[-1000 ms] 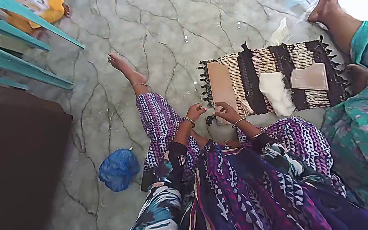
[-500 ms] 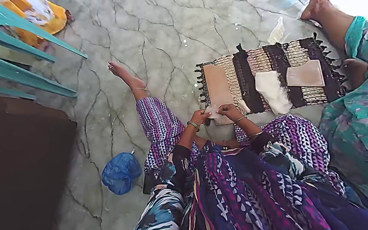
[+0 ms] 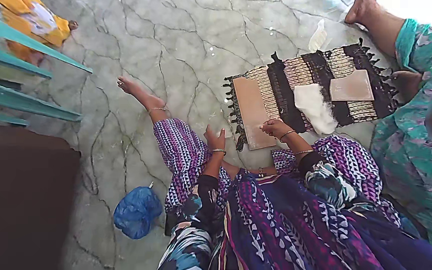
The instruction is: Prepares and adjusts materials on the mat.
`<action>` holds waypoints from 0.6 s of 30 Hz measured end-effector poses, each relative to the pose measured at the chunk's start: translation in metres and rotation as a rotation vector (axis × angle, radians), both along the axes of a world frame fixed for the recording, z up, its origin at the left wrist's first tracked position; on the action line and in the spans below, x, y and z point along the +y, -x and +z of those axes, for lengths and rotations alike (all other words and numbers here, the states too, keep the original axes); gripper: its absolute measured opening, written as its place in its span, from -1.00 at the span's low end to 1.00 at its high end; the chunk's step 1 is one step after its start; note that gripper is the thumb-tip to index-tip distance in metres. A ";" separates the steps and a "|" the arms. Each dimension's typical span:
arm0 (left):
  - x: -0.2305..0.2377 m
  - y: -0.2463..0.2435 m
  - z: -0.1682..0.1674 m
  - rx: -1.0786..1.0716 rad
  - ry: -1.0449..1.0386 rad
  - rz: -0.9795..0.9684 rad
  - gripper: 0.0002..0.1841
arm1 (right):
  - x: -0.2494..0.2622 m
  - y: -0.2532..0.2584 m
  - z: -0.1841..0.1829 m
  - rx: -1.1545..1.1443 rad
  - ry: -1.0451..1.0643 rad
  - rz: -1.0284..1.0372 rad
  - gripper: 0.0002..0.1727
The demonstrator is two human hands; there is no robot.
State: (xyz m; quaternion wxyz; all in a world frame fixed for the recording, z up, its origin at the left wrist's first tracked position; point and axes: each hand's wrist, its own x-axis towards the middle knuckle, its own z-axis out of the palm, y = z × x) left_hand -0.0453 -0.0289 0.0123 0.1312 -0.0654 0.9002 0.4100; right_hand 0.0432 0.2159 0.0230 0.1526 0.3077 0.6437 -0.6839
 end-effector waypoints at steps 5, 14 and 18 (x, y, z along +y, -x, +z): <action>0.038 -0.025 0.010 -0.129 -0.279 -0.395 -0.54 | -0.006 0.002 -0.009 0.004 0.030 0.163 -0.82; 0.068 -0.027 0.001 -0.354 -0.315 -0.332 -0.81 | 0.001 0.000 -0.010 -0.017 -0.002 0.104 -0.85; 0.068 -0.025 -0.006 -0.361 -0.311 -0.304 -0.83 | 0.002 0.010 -0.019 0.008 -0.115 0.154 -0.88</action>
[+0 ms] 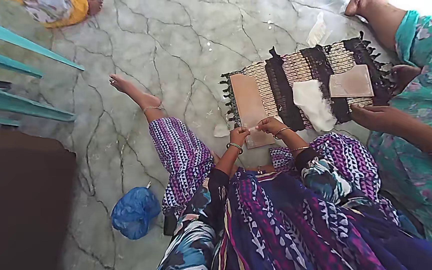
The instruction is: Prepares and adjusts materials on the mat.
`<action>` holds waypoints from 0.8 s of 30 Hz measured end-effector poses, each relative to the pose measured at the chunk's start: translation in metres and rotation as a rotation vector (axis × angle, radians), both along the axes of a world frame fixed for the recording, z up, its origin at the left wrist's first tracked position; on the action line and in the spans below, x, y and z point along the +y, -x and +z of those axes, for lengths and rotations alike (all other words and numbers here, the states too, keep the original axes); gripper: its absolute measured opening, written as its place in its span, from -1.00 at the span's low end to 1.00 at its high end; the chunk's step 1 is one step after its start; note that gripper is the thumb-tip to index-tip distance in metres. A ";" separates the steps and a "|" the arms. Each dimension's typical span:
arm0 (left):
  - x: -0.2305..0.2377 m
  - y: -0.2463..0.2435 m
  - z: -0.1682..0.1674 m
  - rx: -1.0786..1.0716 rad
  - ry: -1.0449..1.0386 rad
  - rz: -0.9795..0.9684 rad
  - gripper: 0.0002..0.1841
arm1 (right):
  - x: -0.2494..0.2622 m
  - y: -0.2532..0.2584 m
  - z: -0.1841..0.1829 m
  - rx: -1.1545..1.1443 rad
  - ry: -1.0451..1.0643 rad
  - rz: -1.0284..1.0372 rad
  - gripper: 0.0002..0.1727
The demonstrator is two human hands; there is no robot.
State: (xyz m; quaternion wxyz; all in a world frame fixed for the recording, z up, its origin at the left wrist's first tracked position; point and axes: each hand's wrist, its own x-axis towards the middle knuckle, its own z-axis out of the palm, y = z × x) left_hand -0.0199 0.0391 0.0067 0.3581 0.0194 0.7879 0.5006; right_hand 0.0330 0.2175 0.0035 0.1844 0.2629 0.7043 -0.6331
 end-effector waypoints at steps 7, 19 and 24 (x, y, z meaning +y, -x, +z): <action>0.001 0.008 -0.020 0.061 0.127 -0.112 -0.59 | -0.004 0.016 -0.010 0.033 -0.464 0.266 -0.75; -0.010 -0.006 -0.010 0.360 0.488 -0.434 -0.58 | -0.010 0.013 -0.027 0.031 -0.734 0.225 -0.53; -0.012 -0.001 -0.018 0.352 0.577 -0.488 -0.59 | -0.011 0.009 -0.020 0.033 -0.765 0.229 -0.50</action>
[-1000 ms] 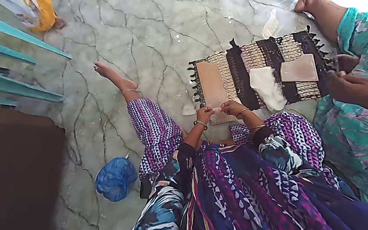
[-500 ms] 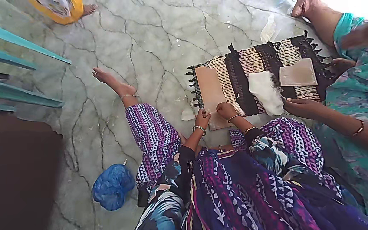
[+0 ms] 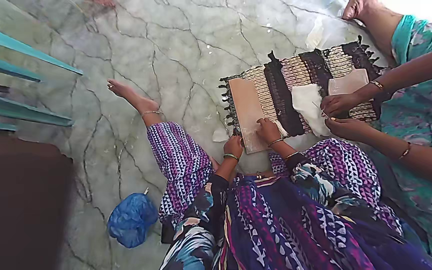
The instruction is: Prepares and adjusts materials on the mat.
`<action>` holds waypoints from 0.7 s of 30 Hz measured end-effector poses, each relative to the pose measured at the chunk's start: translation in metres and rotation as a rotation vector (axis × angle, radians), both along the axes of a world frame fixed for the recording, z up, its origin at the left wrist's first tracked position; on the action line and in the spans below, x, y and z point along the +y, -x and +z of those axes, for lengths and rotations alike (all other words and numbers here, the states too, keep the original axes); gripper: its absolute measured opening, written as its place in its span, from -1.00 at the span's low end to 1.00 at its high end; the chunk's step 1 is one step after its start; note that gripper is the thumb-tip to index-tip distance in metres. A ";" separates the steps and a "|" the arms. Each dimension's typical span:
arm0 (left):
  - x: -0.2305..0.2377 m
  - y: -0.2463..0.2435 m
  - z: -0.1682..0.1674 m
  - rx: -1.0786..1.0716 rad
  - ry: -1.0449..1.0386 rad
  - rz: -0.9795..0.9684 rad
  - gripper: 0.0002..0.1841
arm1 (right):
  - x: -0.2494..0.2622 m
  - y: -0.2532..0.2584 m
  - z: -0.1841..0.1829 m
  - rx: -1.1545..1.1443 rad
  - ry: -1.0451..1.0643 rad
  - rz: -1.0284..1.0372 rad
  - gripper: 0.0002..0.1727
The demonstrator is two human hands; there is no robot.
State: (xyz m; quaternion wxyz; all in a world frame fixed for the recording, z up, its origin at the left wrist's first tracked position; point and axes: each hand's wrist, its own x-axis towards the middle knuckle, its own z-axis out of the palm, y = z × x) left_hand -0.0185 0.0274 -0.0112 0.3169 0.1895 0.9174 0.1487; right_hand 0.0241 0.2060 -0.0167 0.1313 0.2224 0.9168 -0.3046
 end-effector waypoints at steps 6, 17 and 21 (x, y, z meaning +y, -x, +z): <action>0.003 0.001 0.009 -0.002 0.048 -0.034 -0.59 | -0.032 -0.014 -0.017 0.145 -0.134 0.425 -0.39; -0.019 -0.005 0.016 -0.172 0.051 -0.209 -0.63 | -0.059 -0.067 0.020 -0.326 -0.077 0.520 -0.01; -0.020 -0.006 0.015 -0.123 0.051 -0.134 -0.62 | -0.058 -0.051 0.032 -0.159 -0.097 0.431 -0.33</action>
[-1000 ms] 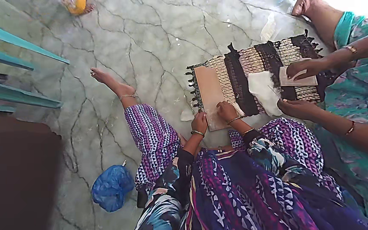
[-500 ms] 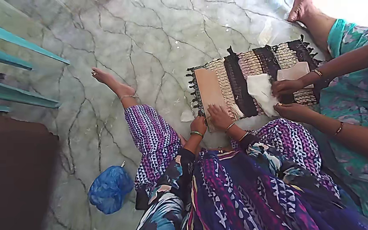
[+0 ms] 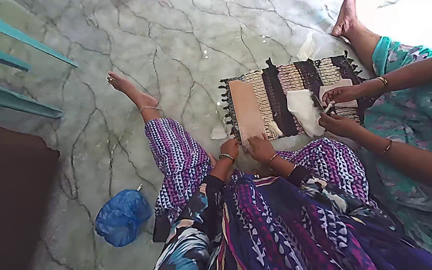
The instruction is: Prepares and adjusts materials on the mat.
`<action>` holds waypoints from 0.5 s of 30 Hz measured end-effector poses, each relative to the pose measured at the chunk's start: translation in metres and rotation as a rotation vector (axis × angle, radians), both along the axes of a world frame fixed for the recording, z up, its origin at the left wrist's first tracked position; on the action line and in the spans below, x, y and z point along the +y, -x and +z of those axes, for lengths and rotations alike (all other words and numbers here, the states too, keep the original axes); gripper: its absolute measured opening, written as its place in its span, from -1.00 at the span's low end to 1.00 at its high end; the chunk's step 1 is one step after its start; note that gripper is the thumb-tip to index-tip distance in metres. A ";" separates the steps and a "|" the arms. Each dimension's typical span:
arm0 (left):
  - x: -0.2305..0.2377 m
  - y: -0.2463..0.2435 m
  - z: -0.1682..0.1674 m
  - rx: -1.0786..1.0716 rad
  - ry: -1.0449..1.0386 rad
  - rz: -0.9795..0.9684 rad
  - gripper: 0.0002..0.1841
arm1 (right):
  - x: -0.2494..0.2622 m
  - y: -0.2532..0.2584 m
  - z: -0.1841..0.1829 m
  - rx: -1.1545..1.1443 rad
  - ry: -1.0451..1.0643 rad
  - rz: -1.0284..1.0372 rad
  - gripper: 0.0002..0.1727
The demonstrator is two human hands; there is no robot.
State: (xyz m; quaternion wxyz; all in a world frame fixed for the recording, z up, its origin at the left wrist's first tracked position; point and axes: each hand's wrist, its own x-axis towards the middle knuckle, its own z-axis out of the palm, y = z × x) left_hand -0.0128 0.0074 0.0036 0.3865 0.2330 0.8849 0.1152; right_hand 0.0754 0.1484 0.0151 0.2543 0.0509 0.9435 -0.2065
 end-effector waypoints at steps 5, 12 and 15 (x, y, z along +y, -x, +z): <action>0.005 0.004 -0.005 0.047 0.007 0.015 -0.62 | 0.009 0.008 -0.036 0.012 -0.033 0.021 -0.01; 0.001 0.000 -0.002 -0.010 -0.014 -0.064 -0.63 | 0.006 -0.012 0.002 -0.107 -0.045 0.024 -0.20; -0.002 -0.004 -0.005 -0.002 -0.007 -0.068 -0.62 | 0.012 -0.002 -0.006 0.068 -0.055 -0.078 -0.51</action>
